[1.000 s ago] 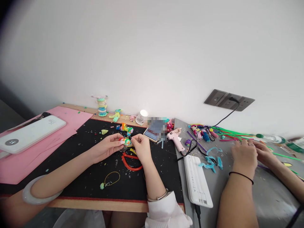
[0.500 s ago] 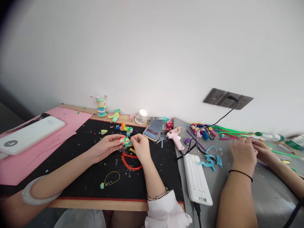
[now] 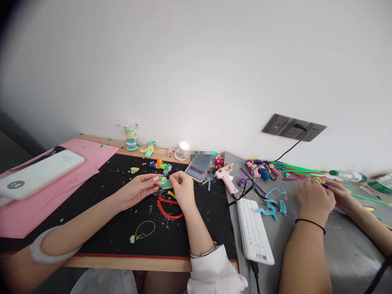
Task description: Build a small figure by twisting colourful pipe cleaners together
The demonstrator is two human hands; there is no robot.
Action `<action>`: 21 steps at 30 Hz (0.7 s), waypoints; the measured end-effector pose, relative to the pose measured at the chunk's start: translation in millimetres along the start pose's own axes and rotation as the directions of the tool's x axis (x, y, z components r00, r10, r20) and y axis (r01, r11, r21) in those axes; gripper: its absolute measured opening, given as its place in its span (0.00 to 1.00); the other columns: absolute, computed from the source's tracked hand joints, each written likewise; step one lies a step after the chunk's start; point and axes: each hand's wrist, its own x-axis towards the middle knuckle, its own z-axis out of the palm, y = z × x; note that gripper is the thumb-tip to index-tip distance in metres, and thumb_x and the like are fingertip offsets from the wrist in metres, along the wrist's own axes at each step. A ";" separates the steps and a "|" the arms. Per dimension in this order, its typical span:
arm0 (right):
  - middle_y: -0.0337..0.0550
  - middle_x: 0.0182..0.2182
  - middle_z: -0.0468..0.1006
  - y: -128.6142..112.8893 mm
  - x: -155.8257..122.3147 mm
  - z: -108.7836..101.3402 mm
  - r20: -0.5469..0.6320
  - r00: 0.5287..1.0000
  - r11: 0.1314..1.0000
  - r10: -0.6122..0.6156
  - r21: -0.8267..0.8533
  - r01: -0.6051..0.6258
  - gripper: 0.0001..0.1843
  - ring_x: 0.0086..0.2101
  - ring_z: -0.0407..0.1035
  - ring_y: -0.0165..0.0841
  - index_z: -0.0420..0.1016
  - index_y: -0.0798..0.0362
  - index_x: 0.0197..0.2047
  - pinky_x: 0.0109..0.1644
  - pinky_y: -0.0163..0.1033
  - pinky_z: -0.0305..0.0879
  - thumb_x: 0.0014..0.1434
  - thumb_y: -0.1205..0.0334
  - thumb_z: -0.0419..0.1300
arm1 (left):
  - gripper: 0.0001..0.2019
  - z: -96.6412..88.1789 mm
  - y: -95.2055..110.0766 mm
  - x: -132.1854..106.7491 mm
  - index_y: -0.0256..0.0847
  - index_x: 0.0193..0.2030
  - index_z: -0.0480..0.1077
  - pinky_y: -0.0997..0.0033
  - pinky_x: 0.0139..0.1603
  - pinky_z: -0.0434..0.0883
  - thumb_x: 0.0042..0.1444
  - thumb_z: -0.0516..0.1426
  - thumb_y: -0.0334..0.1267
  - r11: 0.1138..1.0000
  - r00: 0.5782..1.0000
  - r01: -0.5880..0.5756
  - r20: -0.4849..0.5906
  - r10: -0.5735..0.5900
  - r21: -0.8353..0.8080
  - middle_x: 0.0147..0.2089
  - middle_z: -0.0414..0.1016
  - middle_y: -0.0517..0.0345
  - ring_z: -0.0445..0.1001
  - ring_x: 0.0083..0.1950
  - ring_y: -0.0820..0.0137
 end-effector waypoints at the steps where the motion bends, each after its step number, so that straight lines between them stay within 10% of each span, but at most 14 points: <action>1: 0.34 0.19 0.67 -0.4 -0.1 -0.1 -0.010 1.000 1.000 -0.013 -0.002 0.013 0.07 0.19 0.57 0.25 0.68 0.55 0.27 0.22 0.31 0.53 0.51 0.59 0.57 | 0.11 -0.3 -0.2 0.3 0.38 0.40 0.75 0.83 0.41 0.72 0.48 0.62 0.34 1.000 1.000 0.001 0.000 -0.001 0.000 0.42 0.77 0.55 0.74 0.39 0.77; 21: 0.35 0.20 0.66 -2.6 -0.9 -2.2 0.086 0.995 0.998 -0.047 -0.040 0.051 0.07 0.20 0.57 0.26 0.70 0.55 0.29 0.22 0.31 0.53 0.53 0.60 0.55 | 0.16 -0.8 2.6 -2.4 0.41 0.45 0.70 0.81 0.38 0.74 0.47 0.62 0.29 0.997 0.997 -0.079 0.020 0.079 -0.026 0.39 0.77 0.57 0.76 0.37 0.75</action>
